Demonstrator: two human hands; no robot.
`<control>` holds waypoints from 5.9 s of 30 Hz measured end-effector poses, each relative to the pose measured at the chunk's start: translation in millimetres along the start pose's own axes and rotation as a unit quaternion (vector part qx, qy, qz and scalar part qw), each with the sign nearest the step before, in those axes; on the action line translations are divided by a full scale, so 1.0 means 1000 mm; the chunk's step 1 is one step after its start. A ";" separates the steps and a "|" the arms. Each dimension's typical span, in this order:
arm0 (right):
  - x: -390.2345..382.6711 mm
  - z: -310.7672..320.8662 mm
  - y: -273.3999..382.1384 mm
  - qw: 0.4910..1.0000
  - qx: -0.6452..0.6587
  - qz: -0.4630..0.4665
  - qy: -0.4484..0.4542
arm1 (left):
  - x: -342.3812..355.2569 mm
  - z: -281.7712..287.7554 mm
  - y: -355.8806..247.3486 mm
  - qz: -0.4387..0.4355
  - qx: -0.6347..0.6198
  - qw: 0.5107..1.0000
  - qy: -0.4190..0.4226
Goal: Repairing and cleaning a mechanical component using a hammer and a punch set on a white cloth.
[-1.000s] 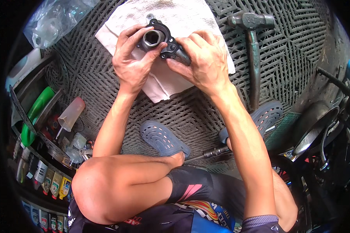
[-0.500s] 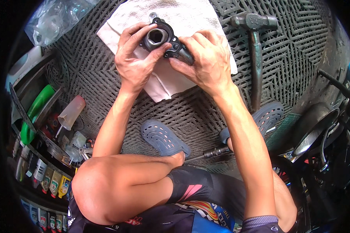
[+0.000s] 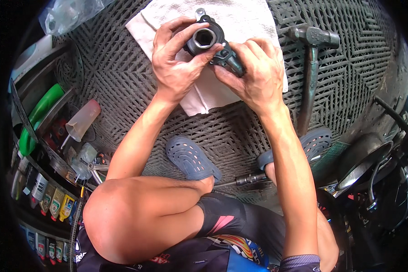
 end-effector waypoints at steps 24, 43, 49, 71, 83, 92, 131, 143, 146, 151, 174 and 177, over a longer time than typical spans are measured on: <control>-0.064 0.099 -0.076 0.892 -0.085 -0.441 -0.047 | -0.007 -0.003 0.004 -0.010 -0.002 1.000 -0.012; -0.057 0.006 0.054 0.896 0.246 -0.371 0.021 | 0.000 0.011 -0.006 0.008 0.021 1.000 -0.003; -0.057 0.004 0.052 0.899 0.239 -0.366 0.026 | -0.005 0.004 -0.001 -0.027 0.029 0.999 -0.026; -0.050 0.022 0.061 0.905 0.241 -0.349 -0.009 | -0.003 0.009 -0.003 0.023 -0.001 1.000 0.009; -0.038 0.016 0.068 0.921 0.214 -0.327 0.006 | -0.005 0.011 -0.003 0.013 -0.005 1.000 -0.009; -0.039 0.034 0.076 0.909 0.248 -0.334 -0.012 | -0.003 0.012 -0.001 0.011 -0.003 1.000 -0.016; -0.040 0.016 0.059 0.947 0.147 -0.284 0.031 | 0.000 0.017 -0.016 -0.079 0.017 0.993 -0.080; -0.052 0.113 -0.064 0.935 -0.190 -0.294 -0.058 | -0.021 0.081 0.055 0.062 0.017 0.993 -0.101; -0.034 0.085 -0.013 0.950 -0.278 -0.131 -0.050 | -0.035 0.109 0.066 0.118 0.032 0.988 -0.095; -0.018 0.012 0.019 0.979 -0.125 -0.162 0.020 | -0.046 0.099 0.057 0.178 0.030 0.976 -0.120; -0.030 -0.005 0.185 0.357 0.862 -0.316 0.172 | -0.065 0.117 0.028 0.054 0.158 0.982 -0.086; -0.033 -0.004 0.230 0.294 0.877 -0.323 0.201 | -0.091 0.138 0.023 0.096 0.200 0.972 -0.083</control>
Point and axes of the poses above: each hand's wrist, its own x-axis towards the middle knuckle, its own z-axis out of the back of the hand, y = z × x, the point moved 9 cm from there along x, towards the middle knuckle, and after that the axes turned 4 degrees about x, right-handed, at the moved point
